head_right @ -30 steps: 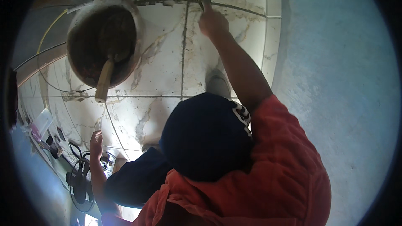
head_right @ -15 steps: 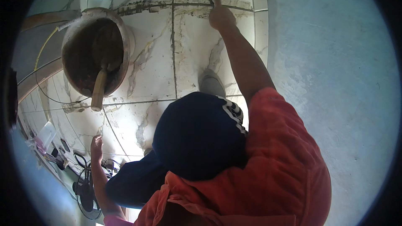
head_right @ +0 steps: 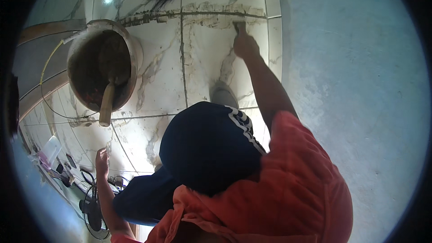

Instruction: The person scoops grout from a bucket and applies it to the joints between floor tiles using a trowel. They smooth the grout along the seams and occasionally wipe the trowel on the bucket.

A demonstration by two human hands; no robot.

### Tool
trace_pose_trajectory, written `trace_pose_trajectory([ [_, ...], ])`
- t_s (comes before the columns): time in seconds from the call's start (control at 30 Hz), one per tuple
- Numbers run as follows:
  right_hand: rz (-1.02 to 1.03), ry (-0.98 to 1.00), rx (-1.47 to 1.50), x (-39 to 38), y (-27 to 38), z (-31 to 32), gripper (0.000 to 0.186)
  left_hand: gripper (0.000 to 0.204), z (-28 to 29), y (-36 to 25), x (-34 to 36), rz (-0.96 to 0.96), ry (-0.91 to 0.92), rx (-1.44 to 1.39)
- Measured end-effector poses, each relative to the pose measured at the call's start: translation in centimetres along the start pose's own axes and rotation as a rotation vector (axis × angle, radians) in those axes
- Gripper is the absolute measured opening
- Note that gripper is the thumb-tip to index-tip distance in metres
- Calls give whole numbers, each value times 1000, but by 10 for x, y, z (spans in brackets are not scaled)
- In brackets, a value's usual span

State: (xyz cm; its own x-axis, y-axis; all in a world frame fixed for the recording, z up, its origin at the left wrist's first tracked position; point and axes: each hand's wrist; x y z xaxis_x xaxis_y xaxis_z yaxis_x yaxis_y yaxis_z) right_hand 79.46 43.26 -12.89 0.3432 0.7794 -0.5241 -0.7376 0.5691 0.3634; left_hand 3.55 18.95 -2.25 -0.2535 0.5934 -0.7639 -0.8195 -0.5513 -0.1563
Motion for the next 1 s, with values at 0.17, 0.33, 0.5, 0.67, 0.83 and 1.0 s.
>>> trace_pose_trajectory([
  [0.17,-32,-102,62,19,9,16,50,29,-4,-5,-12,41,33,-65],
  [0.33,-41,-126,35,10,-10,0,55,30,1,-14,-8,90,15,-70],
  [0.5,-61,-106,31,33,-13,34,56,30,-12,-5,-3,-26,-5,-79],
  [0.67,-106,-85,18,29,-31,13,59,33,-10,23,1,8,16,-60],
  [0.83,-38,-117,11,27,-42,31,55,32,-13,-1,-13,33,27,-71],
  [1.0,-170,-136,56,33,-46,26,60,31,-4,-9,-17,37,18,-47],
])
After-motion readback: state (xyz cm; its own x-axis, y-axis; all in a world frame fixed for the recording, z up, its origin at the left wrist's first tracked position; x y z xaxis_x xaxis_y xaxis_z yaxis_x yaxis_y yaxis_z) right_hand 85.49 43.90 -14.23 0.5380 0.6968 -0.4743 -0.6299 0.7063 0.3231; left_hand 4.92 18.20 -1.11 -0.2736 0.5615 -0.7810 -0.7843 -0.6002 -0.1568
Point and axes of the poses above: each hand's wrist, its own x-axis towards the middle knuckle, its own z-axis out of the back of the hand, y = z × x, and after that the axes turned 11 degrees about x, right-handed
